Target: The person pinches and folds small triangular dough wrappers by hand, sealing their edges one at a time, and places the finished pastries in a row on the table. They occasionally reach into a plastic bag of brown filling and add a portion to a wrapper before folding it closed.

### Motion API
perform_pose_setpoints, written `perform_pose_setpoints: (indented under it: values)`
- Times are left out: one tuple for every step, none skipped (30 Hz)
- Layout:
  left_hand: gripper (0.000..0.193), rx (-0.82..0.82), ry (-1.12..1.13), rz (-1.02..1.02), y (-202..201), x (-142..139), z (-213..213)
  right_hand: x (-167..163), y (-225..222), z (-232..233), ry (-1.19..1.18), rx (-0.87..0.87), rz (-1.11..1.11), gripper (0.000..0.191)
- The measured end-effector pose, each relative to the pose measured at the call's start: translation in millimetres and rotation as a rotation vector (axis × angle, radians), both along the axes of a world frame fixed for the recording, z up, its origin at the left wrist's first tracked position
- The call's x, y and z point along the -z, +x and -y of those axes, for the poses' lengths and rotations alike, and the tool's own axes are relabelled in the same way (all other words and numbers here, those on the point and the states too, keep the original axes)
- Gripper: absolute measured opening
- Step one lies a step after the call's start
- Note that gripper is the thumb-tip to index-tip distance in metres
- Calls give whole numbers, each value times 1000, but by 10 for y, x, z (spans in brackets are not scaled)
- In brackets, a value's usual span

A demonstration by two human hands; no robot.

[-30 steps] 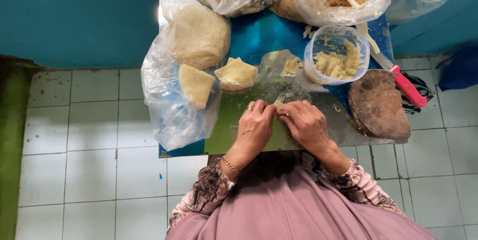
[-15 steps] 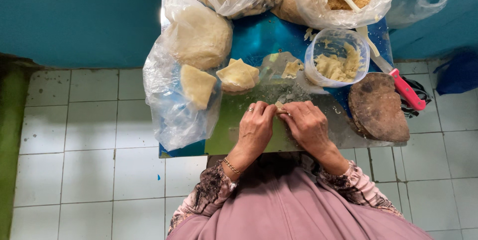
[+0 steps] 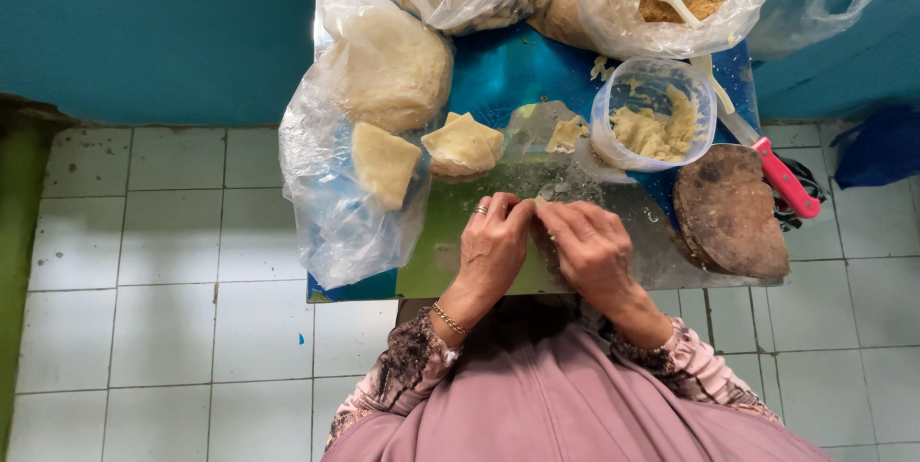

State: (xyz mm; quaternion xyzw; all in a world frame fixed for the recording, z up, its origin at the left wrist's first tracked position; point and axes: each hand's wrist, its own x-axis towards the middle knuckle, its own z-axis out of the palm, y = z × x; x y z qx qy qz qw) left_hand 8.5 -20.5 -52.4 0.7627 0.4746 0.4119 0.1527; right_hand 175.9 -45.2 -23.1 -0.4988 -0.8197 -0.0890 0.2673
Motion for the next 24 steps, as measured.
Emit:
perform_pose_setpoints:
  values:
    - [25, 4, -5, 47, -5, -10, 3, -7, -3, 6, -14, -20, 17, 40]
    - [27, 8, -15, 84, -17, -22, 5, -9, -10, 6, -26, -36, 33, 41]
    - [29, 13, -24, 122, -30, -36, 8, -6, -13, -11, -13, -40, 54, 42]
    - [31, 14, -33, 160, -38, -51, 12, -6, -1, -60, -1, -48, 76, 44]
    - [30, 11, -48, 191, -44, -66, 19, -5, 9, -110, 12, -56, 98, 47]
    - [29, 10, -62, 220, -55, -80, 26, -4, 5, -149, -31, -54, 70, 46]
    - [29, 9, -73, 251, -63, -91, 25, -9, 1, -199, -71, -53, 44, 45]
    - [27, 3, -71, 267, -71, -102, 21, -25, -4, -258, -110, -53, 19, 44]
    - [26, -3, -70, 283, -82, -109, 25, -57, -3, -314, -157, -43, 46, 40]
    - [25, -11, -68, 299, -98, -112, 34, -108, 5, -372, -205, -34, 72, 37]
    - [24, -13, -74, 307, -110, -112, 46, -176, 14, -434, -252, -27, 100, 34]
    - [24, -18, -79, 316, -118, -108, 52, -269, 41, -512, -237, -64, 73, 31]
    - [24, -25, -83, 326, -125, -101, 56, -388, 82, -604, -221, -103, 47, 28]
    - [23, -22, -74, 319, -126, -90, 59, -513, 110, -700, -208, -144, 20, 26]
    - [23, -20, -65, 311, -120, -78, 62, -644, 132, -799, -135, -154, 22, 23]
    - [22, -17, -56, 302, -113, -63, 55, -783, 152, -923, -62, -162, 23, 20]
    - [21, -19, -55, 299, -107, -48, 46, -914, 152, -1073, -47, -172, -37, 18]
    - [19, -20, -54, 296, -98, -34, 40, -1031, 127, -1253, -33, -181, -97, 16]
    - [18, -18, -55, 291, -93, -19, 37, -1145, 94, -1463, 67, -224, -85, 9]
    - [18, -21, -48, 296, -94, -7, 32, -1257, 54, -1682, 165, -266, -74, 5]
    - [18, -23, -41, 300, -98, 2, 29, -1357, -20, -1932, 227, -209, -60, 4]
    - [18, -25, -37, 303, -101, 9, 33, -1419, -72, -2078, 287, -151, -46, 3]
    - [19, -29, -44, 303, -101, 13, 45, -1431, -93, -2108, 307, -177, -66, 3]
    - [19, -33, -48, 303, -103, 16, 51, -1439, -135, -2153, 330, -205, -84, 4]
